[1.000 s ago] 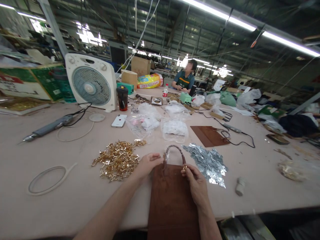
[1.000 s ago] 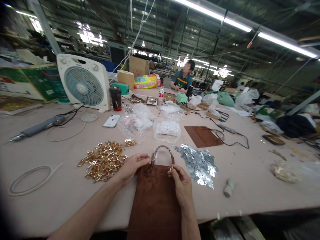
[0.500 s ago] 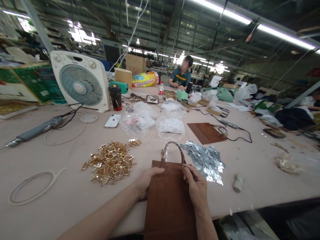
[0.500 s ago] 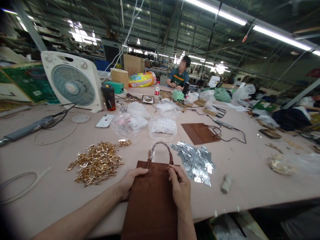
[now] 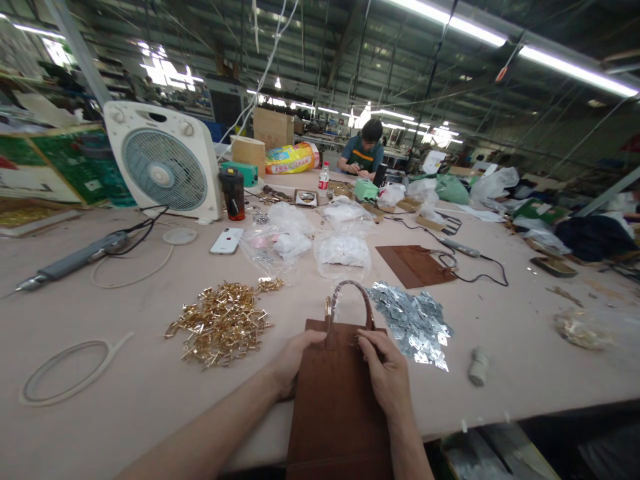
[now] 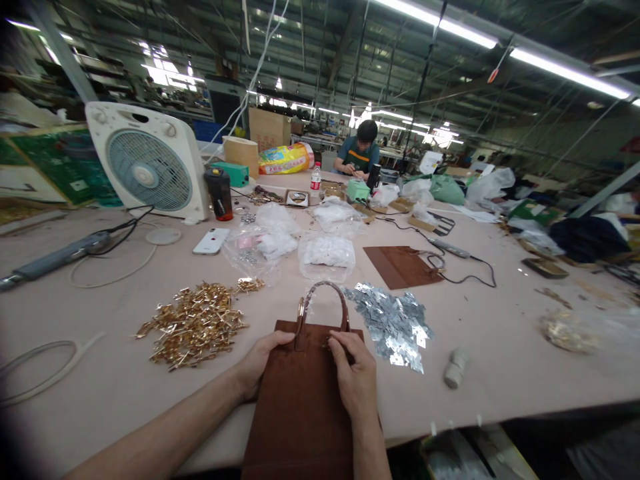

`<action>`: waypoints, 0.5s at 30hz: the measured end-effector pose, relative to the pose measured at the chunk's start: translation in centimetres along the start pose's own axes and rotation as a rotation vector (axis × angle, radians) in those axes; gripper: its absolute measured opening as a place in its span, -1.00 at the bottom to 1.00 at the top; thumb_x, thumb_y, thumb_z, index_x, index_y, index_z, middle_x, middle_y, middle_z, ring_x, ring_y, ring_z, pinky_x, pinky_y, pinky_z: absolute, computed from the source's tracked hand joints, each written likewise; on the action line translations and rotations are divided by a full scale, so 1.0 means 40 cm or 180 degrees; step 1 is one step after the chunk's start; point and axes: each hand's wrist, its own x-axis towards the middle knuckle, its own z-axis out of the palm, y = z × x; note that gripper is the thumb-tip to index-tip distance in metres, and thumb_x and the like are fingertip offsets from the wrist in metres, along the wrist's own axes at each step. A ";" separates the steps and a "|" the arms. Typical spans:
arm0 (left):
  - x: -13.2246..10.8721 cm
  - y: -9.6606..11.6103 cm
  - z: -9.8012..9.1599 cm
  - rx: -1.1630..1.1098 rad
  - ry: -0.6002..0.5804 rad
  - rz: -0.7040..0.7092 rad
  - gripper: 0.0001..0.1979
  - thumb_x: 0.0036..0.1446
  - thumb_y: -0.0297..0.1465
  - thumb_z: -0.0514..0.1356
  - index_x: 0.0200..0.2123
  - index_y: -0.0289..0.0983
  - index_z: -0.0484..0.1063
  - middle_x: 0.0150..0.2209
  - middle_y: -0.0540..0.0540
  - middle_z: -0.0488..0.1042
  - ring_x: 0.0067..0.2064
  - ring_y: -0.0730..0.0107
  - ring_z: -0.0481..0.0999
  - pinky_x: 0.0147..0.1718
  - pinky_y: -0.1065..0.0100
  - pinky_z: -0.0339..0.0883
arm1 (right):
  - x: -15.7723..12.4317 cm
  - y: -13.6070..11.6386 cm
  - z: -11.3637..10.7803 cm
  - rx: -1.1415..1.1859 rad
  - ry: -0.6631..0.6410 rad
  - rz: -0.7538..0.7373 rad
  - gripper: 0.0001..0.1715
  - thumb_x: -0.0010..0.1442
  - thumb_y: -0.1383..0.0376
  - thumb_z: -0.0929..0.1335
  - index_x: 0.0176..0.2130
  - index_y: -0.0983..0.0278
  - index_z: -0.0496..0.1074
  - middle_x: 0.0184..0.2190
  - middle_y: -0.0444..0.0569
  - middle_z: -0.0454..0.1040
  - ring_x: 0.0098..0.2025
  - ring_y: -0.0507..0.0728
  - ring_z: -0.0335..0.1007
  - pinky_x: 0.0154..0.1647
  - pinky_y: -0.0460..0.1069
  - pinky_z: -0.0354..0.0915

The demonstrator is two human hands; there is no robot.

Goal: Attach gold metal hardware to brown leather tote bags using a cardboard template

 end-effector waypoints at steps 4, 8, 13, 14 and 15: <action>0.000 0.002 0.003 -0.0026 0.0016 0.0039 -0.56 0.19 -0.26 0.20 -0.03 -0.51 0.57 -0.13 -0.37 0.70 -0.16 0.09 0.73 -0.06 0.26 0.52 | -0.001 0.007 0.007 -0.0127 -0.0073 -0.0158 -0.75 0.40 0.11 0.40 -0.08 0.15 0.64 -0.07 0.01 0.61 -0.01 0.20 0.54 0.08 0.08 0.44; 0.001 0.004 0.004 -0.0058 -0.0008 0.0030 -0.56 0.19 -0.26 0.19 -0.03 -0.49 0.57 -0.17 -0.34 0.71 -0.19 0.09 0.73 -0.09 0.26 0.53 | -0.009 0.009 -0.010 -0.0234 -0.0444 -0.0302 -0.72 0.45 0.15 0.35 0.01 0.13 0.63 -0.01 0.02 0.59 0.05 0.20 0.53 0.12 0.08 0.45; -0.001 0.003 0.002 -0.0050 -0.0054 0.0031 -0.58 0.19 -0.26 0.20 -0.03 -0.46 0.57 -0.20 -0.31 0.71 -0.21 0.08 0.73 -0.12 0.25 0.54 | -0.023 0.017 -0.026 -0.0503 -0.0742 -0.0664 -0.62 0.49 0.23 0.28 0.20 0.12 0.50 0.10 0.07 0.51 0.15 0.22 0.47 0.21 0.12 0.42; -0.001 0.003 0.002 -0.0046 -0.0047 0.0043 -0.59 0.19 -0.26 0.20 -0.04 -0.46 0.57 -0.20 -0.30 0.71 -0.21 0.08 0.73 -0.12 0.25 0.54 | -0.025 0.021 -0.025 -0.0578 -0.0718 -0.0731 -0.60 0.49 0.24 0.26 0.22 0.12 0.49 0.10 0.08 0.51 0.15 0.22 0.47 0.22 0.13 0.42; -0.001 0.002 0.001 -0.0043 -0.0036 0.0054 -0.59 0.19 -0.26 0.20 -0.04 -0.45 0.57 -0.21 -0.30 0.71 -0.22 0.08 0.73 -0.13 0.26 0.54 | -0.027 0.024 -0.023 -0.0654 -0.0687 -0.0784 -0.60 0.50 0.25 0.25 0.23 0.12 0.48 0.10 0.08 0.50 0.14 0.22 0.47 0.22 0.13 0.42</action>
